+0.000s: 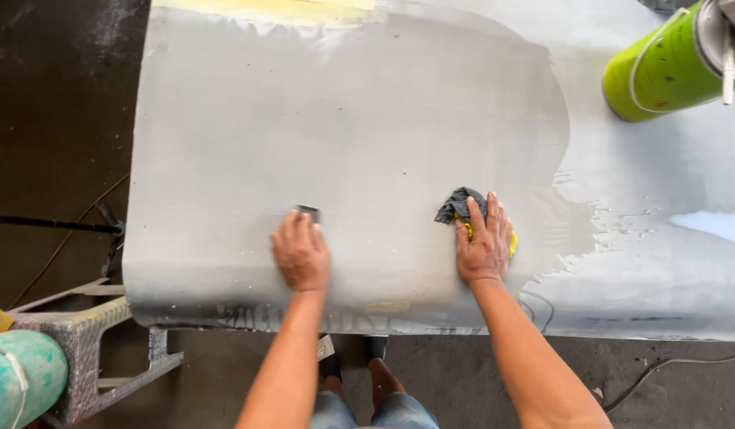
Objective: Manually sanding a car body panel using a sanding block and a wet cloth.
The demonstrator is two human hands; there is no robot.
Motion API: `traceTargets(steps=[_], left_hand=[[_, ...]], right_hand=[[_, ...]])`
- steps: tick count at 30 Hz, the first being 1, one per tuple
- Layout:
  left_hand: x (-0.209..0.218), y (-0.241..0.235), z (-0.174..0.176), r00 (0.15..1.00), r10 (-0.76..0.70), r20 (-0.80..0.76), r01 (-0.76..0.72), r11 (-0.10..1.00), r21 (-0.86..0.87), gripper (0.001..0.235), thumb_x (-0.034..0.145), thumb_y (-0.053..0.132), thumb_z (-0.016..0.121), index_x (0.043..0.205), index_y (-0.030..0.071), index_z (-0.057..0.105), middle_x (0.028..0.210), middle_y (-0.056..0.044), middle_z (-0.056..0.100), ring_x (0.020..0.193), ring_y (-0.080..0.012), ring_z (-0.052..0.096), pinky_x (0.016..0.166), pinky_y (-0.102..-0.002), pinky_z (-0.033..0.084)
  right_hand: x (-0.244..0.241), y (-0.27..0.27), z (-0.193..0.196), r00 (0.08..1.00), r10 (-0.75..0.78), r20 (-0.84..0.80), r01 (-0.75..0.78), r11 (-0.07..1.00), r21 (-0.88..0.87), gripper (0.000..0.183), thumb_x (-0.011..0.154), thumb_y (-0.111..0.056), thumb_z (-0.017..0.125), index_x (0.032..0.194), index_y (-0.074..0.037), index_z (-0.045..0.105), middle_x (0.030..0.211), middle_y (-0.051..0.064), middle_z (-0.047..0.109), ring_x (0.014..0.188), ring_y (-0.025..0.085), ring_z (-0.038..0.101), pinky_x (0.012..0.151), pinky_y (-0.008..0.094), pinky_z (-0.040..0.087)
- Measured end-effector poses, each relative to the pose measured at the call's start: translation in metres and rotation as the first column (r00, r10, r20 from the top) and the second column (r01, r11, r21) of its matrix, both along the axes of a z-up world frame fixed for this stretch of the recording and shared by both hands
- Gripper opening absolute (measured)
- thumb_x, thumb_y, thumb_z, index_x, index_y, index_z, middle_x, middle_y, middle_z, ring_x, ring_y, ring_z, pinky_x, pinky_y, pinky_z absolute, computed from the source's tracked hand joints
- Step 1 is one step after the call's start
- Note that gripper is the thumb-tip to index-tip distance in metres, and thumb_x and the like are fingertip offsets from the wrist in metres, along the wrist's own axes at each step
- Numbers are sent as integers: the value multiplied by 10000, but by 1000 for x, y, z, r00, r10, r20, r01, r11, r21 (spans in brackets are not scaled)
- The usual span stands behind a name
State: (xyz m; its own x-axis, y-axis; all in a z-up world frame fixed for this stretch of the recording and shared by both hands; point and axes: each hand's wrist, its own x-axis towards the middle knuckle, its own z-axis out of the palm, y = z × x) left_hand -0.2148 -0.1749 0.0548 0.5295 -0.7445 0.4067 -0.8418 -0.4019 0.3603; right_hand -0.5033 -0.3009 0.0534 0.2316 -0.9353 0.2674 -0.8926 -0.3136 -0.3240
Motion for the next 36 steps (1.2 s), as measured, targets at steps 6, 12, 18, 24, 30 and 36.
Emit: traceTargets(steps=[6,12,18,24,30,36], left_hand=[[-112,-16,-9,739,-673,-20,668,728,153,281,959,78,552,1217,81,664,1390,-98,643,1209,-265,609,1022,-416,480],[28,2,-15,998,-48,-37,53,986,159,268,989,223,638,1221,104,699,1327,-80,618,1209,-293,551,1008,-462,454],[43,3,-5,987,125,-101,-116,989,86,289,955,223,676,1219,112,714,1377,-48,618,1221,-322,532,1020,-469,447],[2,-26,-3,988,-70,-136,77,996,46,288,943,210,676,1205,94,705,1342,-72,621,1215,-328,536,1048,-458,430],[-26,-44,46,879,-427,-213,437,899,1,316,878,230,697,1175,124,708,1383,-42,632,1264,-295,562,1029,-442,432],[-38,9,48,879,-471,-76,472,881,1,436,867,301,767,1216,67,651,1391,-143,588,1278,-320,531,1028,-470,425]], right_hand=[[-6,0,-1,994,-21,106,20,1000,13,457,954,-302,698,1405,-253,641,1572,108,459,1438,355,432,1146,508,361],[45,7,-1,975,-164,152,161,986,33,487,924,-219,712,1402,-169,632,1542,145,470,1442,385,399,1158,531,313],[118,71,15,858,461,227,-499,853,154,526,902,-134,684,1415,-218,601,1591,103,455,1493,366,388,1226,531,280],[97,70,64,737,579,349,-668,702,245,543,799,-113,739,1331,-166,649,1536,105,481,1424,354,411,1156,558,285],[79,46,31,758,-2,652,-259,917,304,313,884,-66,655,1187,-140,680,1420,54,637,1289,281,632,1058,403,522],[109,4,67,822,449,351,-511,853,106,333,840,-40,674,1158,-136,701,1426,55,624,1334,308,543,1053,423,458]])
